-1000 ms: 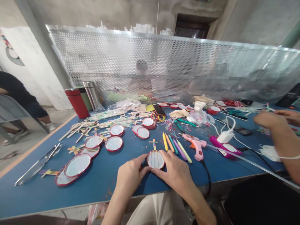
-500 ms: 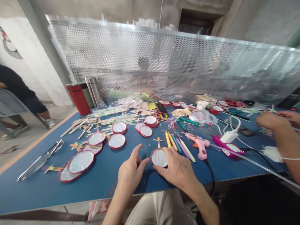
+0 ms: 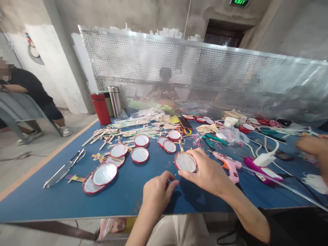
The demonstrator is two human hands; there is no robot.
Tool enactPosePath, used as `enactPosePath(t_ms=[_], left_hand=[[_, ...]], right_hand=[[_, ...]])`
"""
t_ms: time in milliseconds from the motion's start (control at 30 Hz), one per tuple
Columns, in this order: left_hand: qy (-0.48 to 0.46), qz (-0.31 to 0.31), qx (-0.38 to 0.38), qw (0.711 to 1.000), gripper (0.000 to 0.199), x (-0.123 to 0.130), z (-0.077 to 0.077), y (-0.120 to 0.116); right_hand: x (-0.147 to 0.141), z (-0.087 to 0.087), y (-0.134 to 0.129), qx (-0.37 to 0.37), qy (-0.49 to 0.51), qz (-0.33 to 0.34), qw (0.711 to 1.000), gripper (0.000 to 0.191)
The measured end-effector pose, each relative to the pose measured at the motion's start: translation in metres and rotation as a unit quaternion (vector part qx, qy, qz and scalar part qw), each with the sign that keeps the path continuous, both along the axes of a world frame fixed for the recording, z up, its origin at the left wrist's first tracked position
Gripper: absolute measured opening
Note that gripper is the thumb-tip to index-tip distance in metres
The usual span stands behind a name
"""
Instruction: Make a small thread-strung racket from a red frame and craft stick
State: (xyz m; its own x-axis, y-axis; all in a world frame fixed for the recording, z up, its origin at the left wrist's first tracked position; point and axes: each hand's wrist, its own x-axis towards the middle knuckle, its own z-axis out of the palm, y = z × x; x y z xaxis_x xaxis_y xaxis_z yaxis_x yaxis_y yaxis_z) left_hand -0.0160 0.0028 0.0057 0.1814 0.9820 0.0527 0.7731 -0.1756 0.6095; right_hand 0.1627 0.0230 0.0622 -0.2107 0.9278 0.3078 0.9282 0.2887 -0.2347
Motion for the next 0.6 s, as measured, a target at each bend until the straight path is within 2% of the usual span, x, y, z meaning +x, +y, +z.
enactPosePath(t_ms=[100,200,267,400,600], left_hand=[[0.080,-0.028,0.019,0.996,0.017,0.004,0.001,-0.002],[0.084,-0.035,0.029,0.995,0.018,0.006,0.000,-0.003],[0.078,-0.033,0.026,0.996,0.018,0.005,-0.001,-0.003],[0.068,-0.039,0.019,0.997,0.018,0.003,-0.001,-0.003],[0.061,-0.051,0.023,0.997,0.016,0.003,-0.001,-0.003]], right_hand=[[-0.022,0.009,0.021,0.003,0.010,0.042,0.999,0.055],[-0.051,0.010,0.046,-0.007,0.008,0.084,0.996,0.061],[-0.071,0.005,0.063,0.014,-0.005,0.104,0.995,0.061],[-0.104,-0.010,0.089,0.040,-0.027,0.184,0.982,0.060],[-0.123,-0.024,0.109,0.046,-0.038,0.281,0.958,0.073]])
